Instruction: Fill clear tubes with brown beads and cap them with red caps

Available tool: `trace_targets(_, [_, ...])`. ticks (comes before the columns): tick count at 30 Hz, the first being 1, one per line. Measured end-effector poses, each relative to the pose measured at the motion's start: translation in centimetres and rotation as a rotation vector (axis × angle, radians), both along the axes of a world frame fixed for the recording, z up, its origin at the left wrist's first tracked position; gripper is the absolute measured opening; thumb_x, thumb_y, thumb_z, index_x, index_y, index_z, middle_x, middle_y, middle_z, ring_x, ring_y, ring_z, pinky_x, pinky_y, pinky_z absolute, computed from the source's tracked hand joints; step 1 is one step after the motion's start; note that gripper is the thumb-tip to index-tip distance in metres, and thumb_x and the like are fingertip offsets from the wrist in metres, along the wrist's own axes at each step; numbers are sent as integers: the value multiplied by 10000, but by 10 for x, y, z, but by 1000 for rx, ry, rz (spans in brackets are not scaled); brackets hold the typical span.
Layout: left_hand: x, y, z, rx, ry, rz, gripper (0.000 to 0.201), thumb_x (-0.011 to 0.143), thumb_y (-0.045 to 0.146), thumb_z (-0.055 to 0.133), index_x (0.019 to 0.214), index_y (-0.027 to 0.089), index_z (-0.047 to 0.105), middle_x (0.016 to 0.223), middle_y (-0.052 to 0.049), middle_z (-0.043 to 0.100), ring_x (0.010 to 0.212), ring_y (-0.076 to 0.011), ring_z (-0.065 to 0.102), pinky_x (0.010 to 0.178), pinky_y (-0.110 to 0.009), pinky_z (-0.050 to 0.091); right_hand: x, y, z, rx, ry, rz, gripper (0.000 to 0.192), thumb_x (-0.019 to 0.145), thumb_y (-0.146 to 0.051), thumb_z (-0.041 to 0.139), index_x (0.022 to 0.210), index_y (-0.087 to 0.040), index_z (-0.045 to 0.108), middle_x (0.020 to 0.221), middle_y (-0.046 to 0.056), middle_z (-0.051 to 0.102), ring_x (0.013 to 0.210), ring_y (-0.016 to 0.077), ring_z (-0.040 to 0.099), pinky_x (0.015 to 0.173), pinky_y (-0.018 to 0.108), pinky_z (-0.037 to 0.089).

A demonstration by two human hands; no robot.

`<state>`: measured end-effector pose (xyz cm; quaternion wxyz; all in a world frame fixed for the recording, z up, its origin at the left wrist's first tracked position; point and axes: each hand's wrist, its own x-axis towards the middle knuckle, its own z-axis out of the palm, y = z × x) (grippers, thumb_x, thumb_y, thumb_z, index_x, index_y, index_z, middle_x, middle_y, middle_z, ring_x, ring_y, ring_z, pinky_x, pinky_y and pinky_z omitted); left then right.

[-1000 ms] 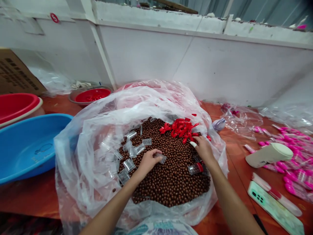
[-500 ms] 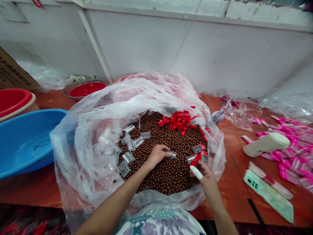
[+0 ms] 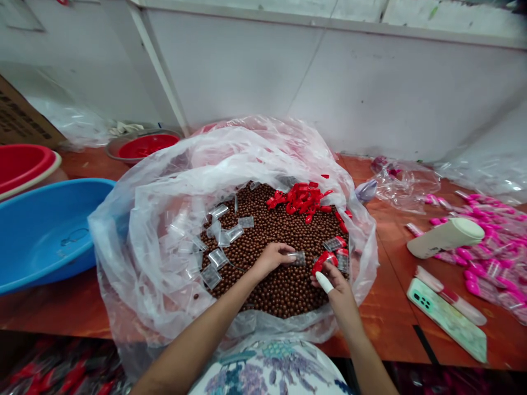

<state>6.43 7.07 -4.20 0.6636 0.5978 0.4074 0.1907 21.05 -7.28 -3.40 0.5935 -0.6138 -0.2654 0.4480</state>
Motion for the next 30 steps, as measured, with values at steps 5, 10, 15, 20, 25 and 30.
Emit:
trace_targets(5, [-2,-5,8,-110,-74,-8,360,589,249,709,925,124,683,829,-46,690,712,-147,597,722,-285,457,2,2,-1,-21,-11,-17,470,660,-371,705,1091,-229,582,974,19,660,798,186,619,750,345,512])
trace_targets(10, [-9,-12,14,-382,-262,-9,428,557,253,774,955,130,677,915,-79,679,738,-150,605,712,-294,475,2,4,3,-9,4,-34,429,670,-376,698,1061,-237,592,1020,16,643,837,184,604,724,325,518])
trace_targets(15, [-20,-28,24,-547,-438,3,438,600,218,767,1018,145,656,1015,-97,655,786,-142,612,752,-289,477,1,6,8,36,102,-18,378,675,-327,708,1028,-254,593,948,-8,648,762,155,613,705,305,516])
trace_targets(20, [-25,-41,36,-503,-518,85,405,636,191,745,1027,143,652,1032,-90,650,823,-145,612,797,-296,471,-6,12,18,76,182,41,404,669,-331,707,1044,-234,592,1024,38,646,762,170,621,696,328,518])
trace_targets(25, [-28,-45,39,-462,-477,137,439,620,209,752,1040,135,646,1046,-99,646,856,-165,605,824,-317,461,-12,20,25,84,138,61,450,702,-356,675,1124,-246,564,1026,35,650,841,184,612,704,313,509])
trace_targets(30, [-28,-50,38,-402,-422,123,440,613,229,748,1029,124,653,1012,-99,654,861,-175,595,796,-306,464,-12,28,32,84,2,84,382,712,-388,660,1060,-239,604,1026,31,652,919,189,591,748,299,492])
